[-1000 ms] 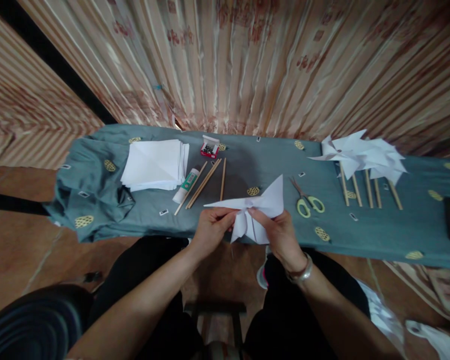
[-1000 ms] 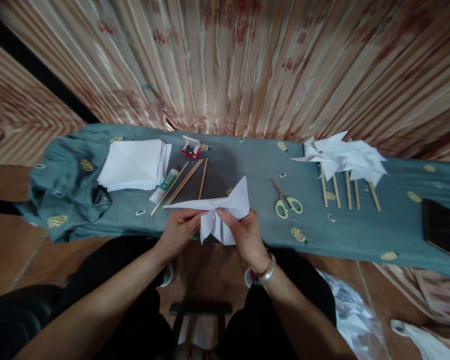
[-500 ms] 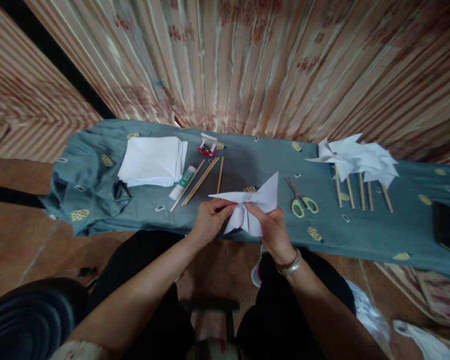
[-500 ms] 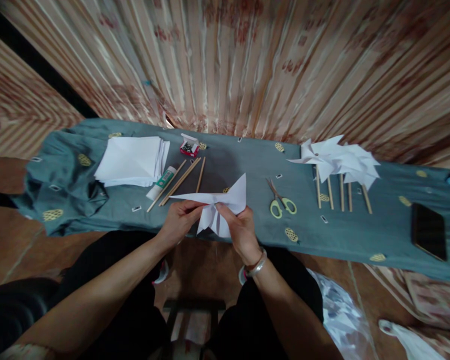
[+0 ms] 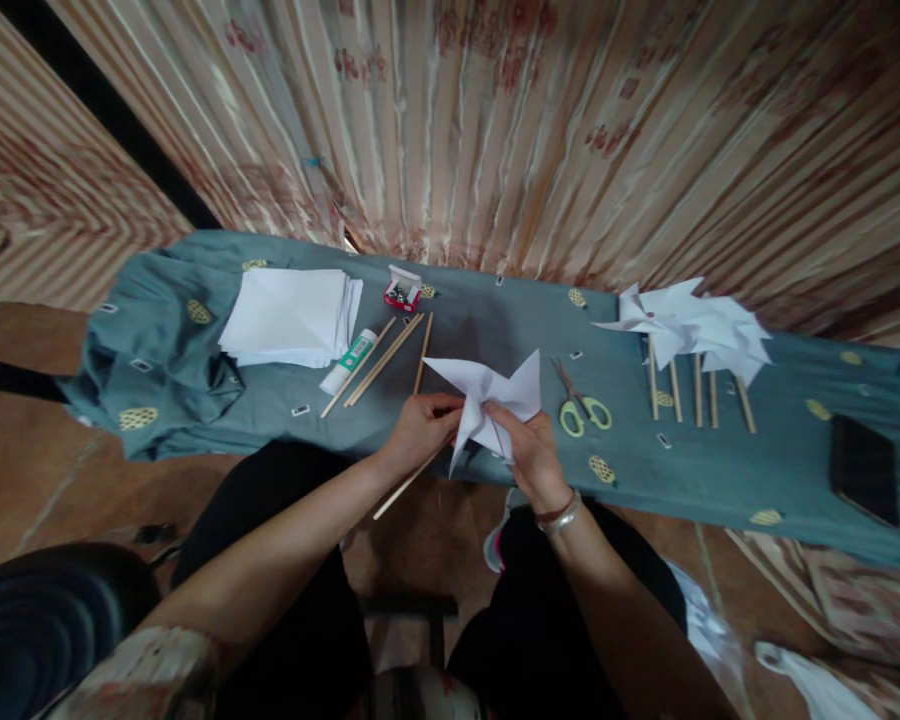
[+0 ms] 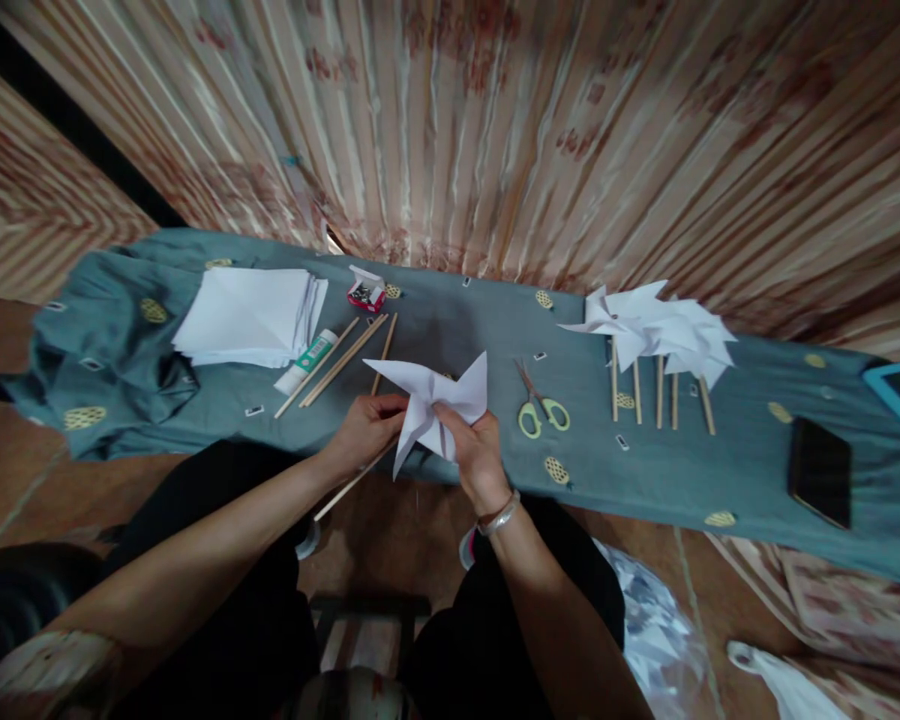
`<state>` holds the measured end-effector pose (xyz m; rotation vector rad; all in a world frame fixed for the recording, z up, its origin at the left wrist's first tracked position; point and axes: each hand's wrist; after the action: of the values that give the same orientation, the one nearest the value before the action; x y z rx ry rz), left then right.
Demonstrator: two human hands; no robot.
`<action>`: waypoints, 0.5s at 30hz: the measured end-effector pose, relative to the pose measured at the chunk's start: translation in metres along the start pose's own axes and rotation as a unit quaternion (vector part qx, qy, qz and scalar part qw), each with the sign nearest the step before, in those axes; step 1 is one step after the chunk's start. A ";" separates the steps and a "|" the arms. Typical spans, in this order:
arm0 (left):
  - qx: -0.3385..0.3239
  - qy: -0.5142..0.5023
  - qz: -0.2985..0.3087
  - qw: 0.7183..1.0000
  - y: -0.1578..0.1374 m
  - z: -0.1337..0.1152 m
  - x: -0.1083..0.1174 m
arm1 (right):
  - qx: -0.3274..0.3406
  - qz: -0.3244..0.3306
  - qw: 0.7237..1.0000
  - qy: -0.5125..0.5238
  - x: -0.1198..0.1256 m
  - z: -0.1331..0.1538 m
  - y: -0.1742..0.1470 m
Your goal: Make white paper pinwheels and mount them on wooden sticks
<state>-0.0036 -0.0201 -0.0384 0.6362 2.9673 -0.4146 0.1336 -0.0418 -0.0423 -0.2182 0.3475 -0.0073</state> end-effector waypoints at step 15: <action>0.066 -0.207 0.074 0.973 0.000 0.005 -0.006 | 0.025 -0.014 0.999 -0.020 0.010 0.001 -0.004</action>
<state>0.0019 -0.0236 -0.0423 0.6795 2.4960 -0.6460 0.1433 -0.0457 -0.0437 -0.1724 0.3039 -0.0386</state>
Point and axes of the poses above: each hand's wrist, its own y-axis towards the middle knuckle, its own x-axis out of the back of the hand, z = x × y, and after that the axes turned 13 degrees about z, right-handed
